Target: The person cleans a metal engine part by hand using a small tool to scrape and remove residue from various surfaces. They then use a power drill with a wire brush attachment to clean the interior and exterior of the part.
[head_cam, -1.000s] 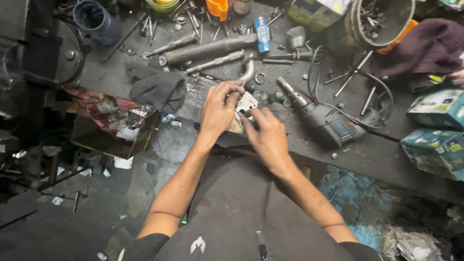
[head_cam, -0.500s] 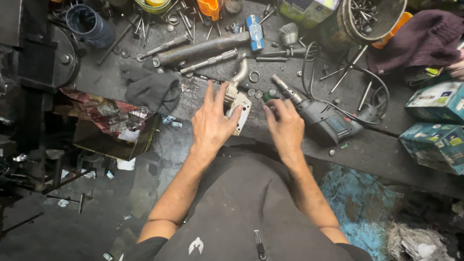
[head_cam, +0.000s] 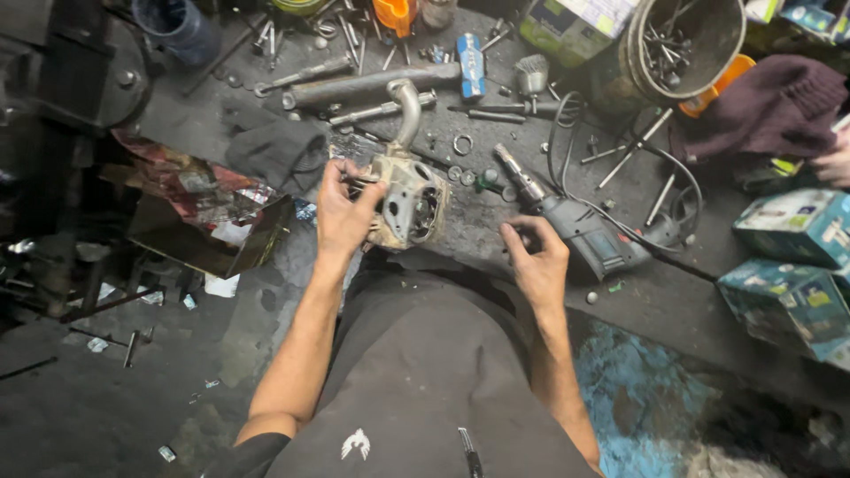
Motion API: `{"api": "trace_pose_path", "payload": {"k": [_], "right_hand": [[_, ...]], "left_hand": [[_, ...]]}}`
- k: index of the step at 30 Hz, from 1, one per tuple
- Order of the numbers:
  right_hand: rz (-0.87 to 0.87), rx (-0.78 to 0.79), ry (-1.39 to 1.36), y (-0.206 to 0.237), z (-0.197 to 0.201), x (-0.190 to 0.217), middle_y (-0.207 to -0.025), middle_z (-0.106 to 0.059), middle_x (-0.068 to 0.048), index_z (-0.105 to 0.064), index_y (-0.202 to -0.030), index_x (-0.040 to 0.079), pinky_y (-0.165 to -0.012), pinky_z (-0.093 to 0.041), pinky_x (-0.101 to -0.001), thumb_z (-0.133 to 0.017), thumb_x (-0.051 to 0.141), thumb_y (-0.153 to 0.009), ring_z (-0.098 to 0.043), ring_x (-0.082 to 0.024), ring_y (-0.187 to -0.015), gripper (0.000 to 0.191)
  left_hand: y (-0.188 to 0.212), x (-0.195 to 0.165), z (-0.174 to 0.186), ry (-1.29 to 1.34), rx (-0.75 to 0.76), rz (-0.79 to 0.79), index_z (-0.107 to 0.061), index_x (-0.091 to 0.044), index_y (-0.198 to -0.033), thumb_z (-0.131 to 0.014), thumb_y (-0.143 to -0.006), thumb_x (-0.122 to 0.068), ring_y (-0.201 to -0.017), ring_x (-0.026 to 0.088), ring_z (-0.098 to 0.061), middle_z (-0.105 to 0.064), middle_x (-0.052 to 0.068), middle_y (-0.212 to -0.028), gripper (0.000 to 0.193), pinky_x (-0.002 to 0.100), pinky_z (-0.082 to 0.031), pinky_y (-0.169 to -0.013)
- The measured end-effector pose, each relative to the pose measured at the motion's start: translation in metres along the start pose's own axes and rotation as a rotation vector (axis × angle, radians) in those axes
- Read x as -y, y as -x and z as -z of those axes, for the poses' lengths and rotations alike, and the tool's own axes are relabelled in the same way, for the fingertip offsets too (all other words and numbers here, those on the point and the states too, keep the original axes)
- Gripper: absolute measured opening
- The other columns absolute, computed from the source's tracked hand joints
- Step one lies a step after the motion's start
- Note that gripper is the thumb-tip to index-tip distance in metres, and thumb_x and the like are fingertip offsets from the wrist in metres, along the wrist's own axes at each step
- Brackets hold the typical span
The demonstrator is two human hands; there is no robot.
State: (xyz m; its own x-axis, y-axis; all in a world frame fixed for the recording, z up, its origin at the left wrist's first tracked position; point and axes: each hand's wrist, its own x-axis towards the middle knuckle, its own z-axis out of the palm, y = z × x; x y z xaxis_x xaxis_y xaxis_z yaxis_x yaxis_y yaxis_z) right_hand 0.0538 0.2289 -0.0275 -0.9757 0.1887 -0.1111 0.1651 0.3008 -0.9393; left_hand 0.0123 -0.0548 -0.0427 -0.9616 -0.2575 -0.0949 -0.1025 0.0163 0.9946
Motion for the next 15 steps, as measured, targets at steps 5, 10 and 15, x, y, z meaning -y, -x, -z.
{"api": "trace_pose_path", "payload": {"k": [5,10,15], "right_hand": [[-0.098,0.027,-0.036,0.0,0.009,-0.003,-0.075,-0.057,0.006,-0.071,-0.102,0.006,-0.049,-0.039,-0.0199,-0.077,0.012,-0.095,-0.05,-0.001,-0.059,0.011],[-0.042,0.063,-0.051,-0.003,0.01,-0.004,-0.074,-0.058,0.005,-0.071,-0.103,0.004,-0.052,-0.04,-0.0201,-0.077,0.012,-0.096,-0.051,-0.001,-0.061,0.012],[-0.04,0.043,-0.122,-0.002,0.007,-0.002,-0.079,-0.059,0.003,-0.068,-0.111,0.003,-0.053,-0.041,-0.0206,-0.075,0.009,-0.098,-0.053,-0.003,-0.062,0.016]], "left_hand": [[-0.001,0.028,0.003,0.506,-0.028,0.441,-0.051,-0.013,-0.11,-0.062,-0.089,-0.015,-0.075,0.012,-0.062,-0.06,0.002,-0.091,0.024,0.028,-0.054,-0.055],[0.008,0.029,-0.01,0.564,-0.024,0.491,-0.055,-0.011,-0.112,-0.062,-0.087,-0.016,-0.082,0.013,-0.062,-0.058,0.003,-0.097,0.027,0.028,-0.056,-0.062],[-0.011,0.018,-0.003,0.369,0.229,0.545,-0.056,-0.011,-0.116,-0.062,-0.082,-0.016,-0.088,0.016,-0.063,-0.06,0.004,-0.098,0.035,0.03,-0.053,-0.068]]}}
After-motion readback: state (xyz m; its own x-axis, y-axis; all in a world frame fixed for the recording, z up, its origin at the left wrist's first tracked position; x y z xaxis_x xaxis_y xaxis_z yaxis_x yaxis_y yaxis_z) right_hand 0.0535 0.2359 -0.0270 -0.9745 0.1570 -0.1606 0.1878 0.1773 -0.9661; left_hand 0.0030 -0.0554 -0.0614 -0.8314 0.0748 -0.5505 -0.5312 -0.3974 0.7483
